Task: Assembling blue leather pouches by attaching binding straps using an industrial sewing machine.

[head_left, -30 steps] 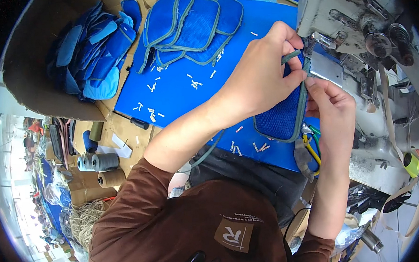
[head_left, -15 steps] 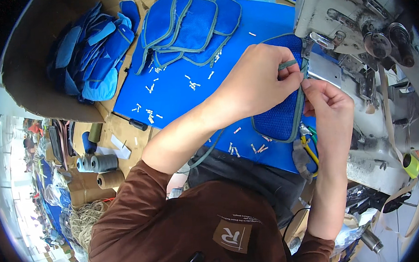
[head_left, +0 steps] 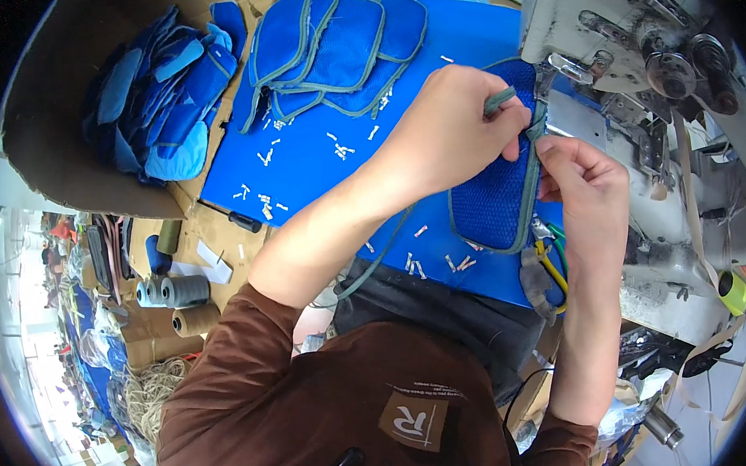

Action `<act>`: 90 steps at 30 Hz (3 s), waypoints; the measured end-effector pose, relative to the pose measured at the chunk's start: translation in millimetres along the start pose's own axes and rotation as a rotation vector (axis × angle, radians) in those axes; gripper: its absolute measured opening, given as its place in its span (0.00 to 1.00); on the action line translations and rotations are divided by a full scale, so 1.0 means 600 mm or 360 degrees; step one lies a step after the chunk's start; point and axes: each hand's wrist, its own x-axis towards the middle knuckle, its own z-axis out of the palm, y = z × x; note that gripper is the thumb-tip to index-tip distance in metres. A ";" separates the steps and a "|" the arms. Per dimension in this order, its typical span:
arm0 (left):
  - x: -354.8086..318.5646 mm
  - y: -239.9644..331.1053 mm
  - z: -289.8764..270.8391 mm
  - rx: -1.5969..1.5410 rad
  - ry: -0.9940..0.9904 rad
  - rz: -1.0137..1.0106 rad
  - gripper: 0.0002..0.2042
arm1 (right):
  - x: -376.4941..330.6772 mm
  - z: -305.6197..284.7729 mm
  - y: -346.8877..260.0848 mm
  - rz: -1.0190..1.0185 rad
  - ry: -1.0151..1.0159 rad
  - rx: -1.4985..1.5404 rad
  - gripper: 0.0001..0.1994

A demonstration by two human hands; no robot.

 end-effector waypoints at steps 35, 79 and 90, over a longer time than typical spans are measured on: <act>0.002 0.027 -0.001 -0.0089 -0.0181 -0.0266 0.13 | -0.006 -0.003 0.025 -0.0294 0.0040 -0.0146 0.08; 0.007 0.014 -0.010 -0.0389 -0.0262 -0.0383 0.10 | -0.007 0.003 0.001 -0.0155 0.0010 -0.0185 0.08; 0.013 0.007 -0.015 -0.0331 -0.0330 -0.0283 0.11 | -0.010 0.006 0.021 -0.0294 0.0074 -0.0134 0.05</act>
